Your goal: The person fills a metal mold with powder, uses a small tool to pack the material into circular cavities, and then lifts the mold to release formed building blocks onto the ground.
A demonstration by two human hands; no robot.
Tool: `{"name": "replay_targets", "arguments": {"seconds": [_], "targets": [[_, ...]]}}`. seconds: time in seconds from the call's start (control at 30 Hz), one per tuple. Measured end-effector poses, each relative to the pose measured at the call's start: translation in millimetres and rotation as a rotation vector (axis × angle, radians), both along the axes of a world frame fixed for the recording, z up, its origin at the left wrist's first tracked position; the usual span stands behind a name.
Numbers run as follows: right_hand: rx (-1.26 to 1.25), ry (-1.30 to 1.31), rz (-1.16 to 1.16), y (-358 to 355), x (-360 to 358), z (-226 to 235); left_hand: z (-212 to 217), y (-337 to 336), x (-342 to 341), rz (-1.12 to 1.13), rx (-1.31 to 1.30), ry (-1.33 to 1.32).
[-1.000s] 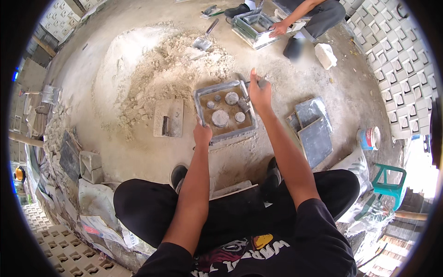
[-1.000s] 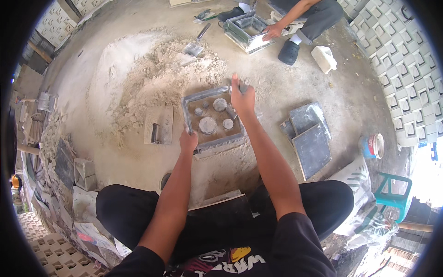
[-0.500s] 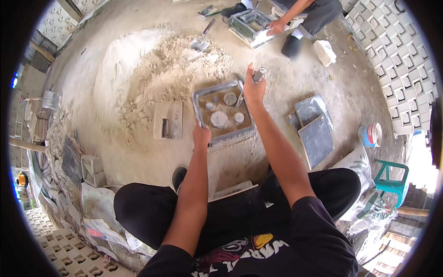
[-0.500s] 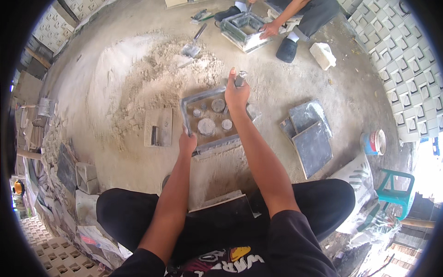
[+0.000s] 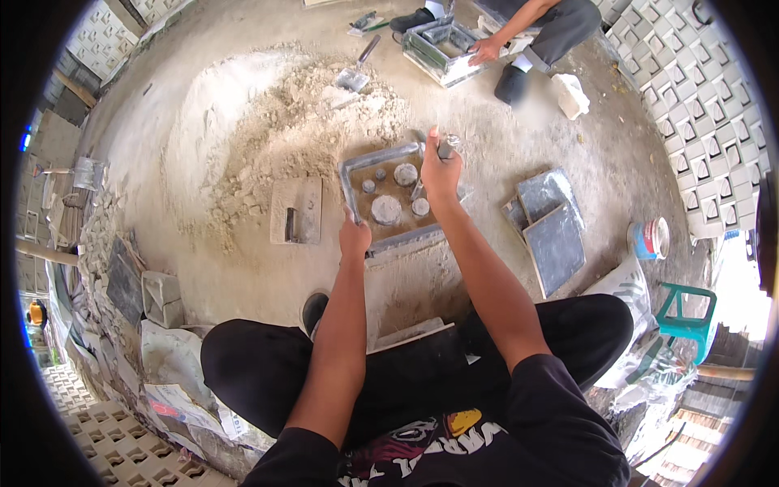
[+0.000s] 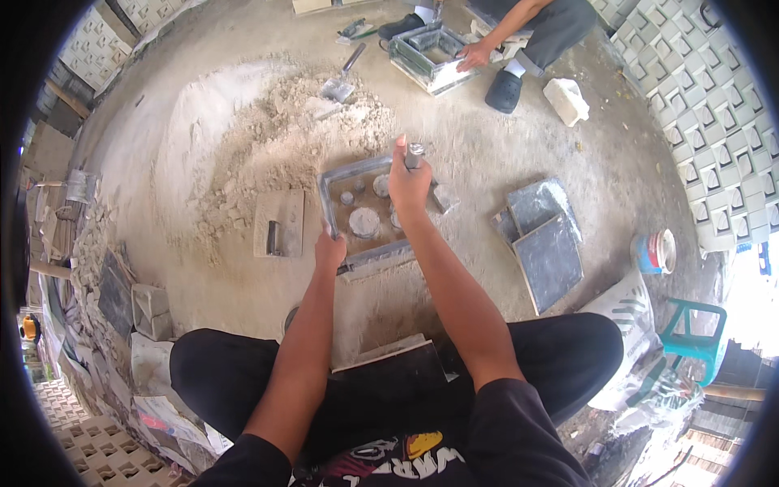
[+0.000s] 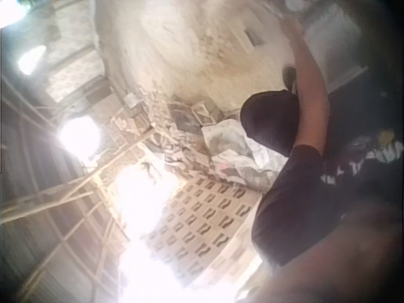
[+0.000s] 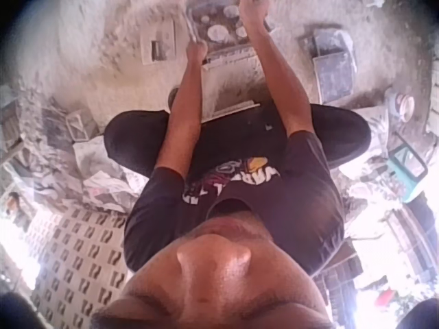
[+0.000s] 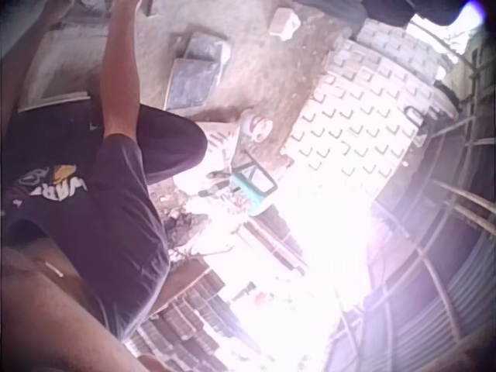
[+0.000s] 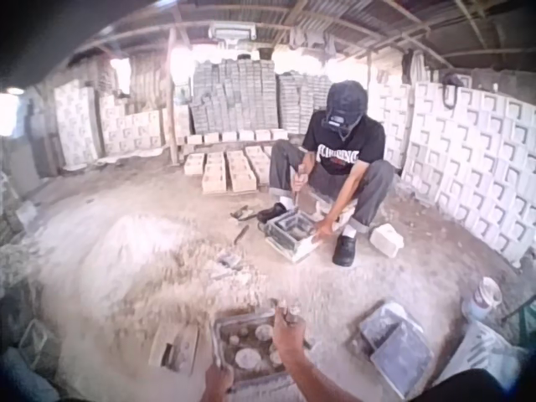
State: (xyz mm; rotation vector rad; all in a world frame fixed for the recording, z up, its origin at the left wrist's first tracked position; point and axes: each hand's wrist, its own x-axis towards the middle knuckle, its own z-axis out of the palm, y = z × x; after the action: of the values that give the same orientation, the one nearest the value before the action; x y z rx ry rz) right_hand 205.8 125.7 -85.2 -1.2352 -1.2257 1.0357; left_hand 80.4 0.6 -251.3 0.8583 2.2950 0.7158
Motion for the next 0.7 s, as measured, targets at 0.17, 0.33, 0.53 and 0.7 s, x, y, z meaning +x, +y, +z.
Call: {"name": "replay_targets", "arguments": {"seconds": [0.17, 0.33, 0.53, 0.7], "targets": [[0.027, 0.026, 0.014, -17.5, -1.5, -4.4, -2.1, -2.1, -1.4, -0.005, -0.013, -0.023], [-0.074, 0.024, 0.215, -21.5, -4.4, 0.5, -5.8, -9.7, -2.5, 0.007, -0.021, -0.014], [-0.091, 0.091, 0.23, -8.0, -5.5, -20.8, -4.0, -6.2, -0.6, -0.004, -0.007, -0.045], [-0.112, -0.05, 0.325, 2.2, -12.7, -27.4, -0.7, -2.6, 4.7, 0.012, 0.024, -0.027]]}}
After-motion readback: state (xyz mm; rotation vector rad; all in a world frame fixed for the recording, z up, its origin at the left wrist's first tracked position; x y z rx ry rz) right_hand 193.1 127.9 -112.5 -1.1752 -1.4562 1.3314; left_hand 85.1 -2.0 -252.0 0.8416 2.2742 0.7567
